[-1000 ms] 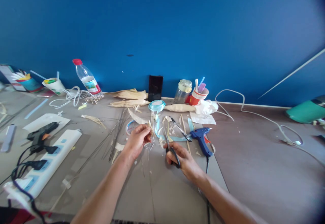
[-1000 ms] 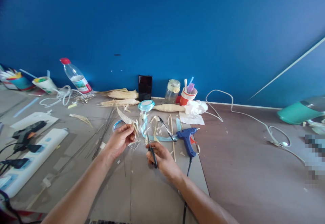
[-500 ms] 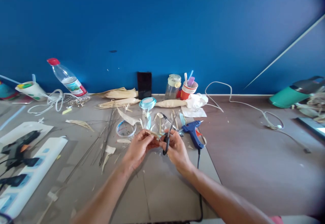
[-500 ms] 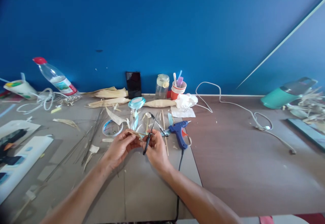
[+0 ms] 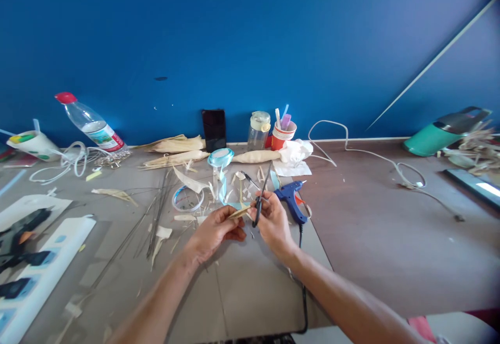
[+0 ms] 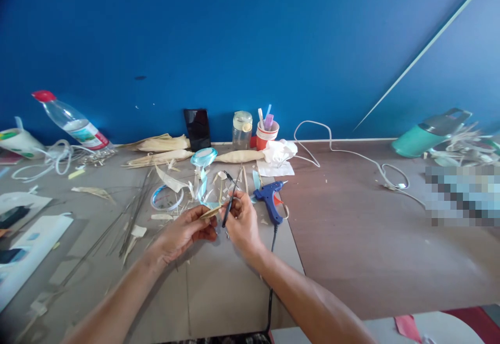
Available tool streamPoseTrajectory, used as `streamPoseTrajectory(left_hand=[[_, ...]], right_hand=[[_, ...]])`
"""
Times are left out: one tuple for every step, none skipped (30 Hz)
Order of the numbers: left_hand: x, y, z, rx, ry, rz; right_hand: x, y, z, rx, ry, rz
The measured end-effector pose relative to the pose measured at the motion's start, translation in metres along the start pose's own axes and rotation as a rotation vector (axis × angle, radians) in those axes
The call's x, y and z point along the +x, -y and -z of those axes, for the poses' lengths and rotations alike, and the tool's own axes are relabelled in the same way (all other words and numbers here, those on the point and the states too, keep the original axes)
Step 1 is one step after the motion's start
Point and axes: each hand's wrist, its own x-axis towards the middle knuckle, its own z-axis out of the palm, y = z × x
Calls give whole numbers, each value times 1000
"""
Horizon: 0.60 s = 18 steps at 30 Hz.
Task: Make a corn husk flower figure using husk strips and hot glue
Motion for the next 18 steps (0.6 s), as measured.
streamPoseTrajectory(left_hand=[[0,0,0,19,10,-5],[-1,-1,1,42,12,-15],[-1,-1,2,69,6,-29],[0,-1,3,99,-7,-43],[0,-1,4,124,-23,-57],[1,-1,6,144,-39,-69],[2,-1,7,160,-50,-74],[3,-2,7,172,-54,-74],[3,-2,8,181,-51,-69],[3,-3,7,190,-43,-62],[3,-3,7,202,-33,-55],[3,-4,6,215,-21,-48],[3,-5,5,224,-13,-44],[2,-6,4,230,-10,-48],[2,-7,3,237,-11,-58],[2,-7,3,244,-16,-71],[2,-7,3,251,-22,-84],[2,-7,4,260,-25,-96]], right_hand=[[1,1,1,-1,8,-5],[2,2,2,-7,22,-14],[3,4,3,-19,43,-26],[4,5,5,-36,69,-40],[5,6,6,-54,96,-51],[5,7,7,-72,124,-61],[6,8,8,-88,151,-67],[6,9,8,-100,176,-68],[6,9,9,-107,197,-65],[6,9,9,-111,217,-61],[6,9,9,-110,231,-54],[6,9,9,-104,242,-51],[7,8,9,-94,248,-52],[7,8,9,-83,251,-58],[7,8,10,-70,253,-66],[8,8,10,-58,255,-74],[8,9,10,-45,255,-82],[8,10,10,-34,254,-90]])
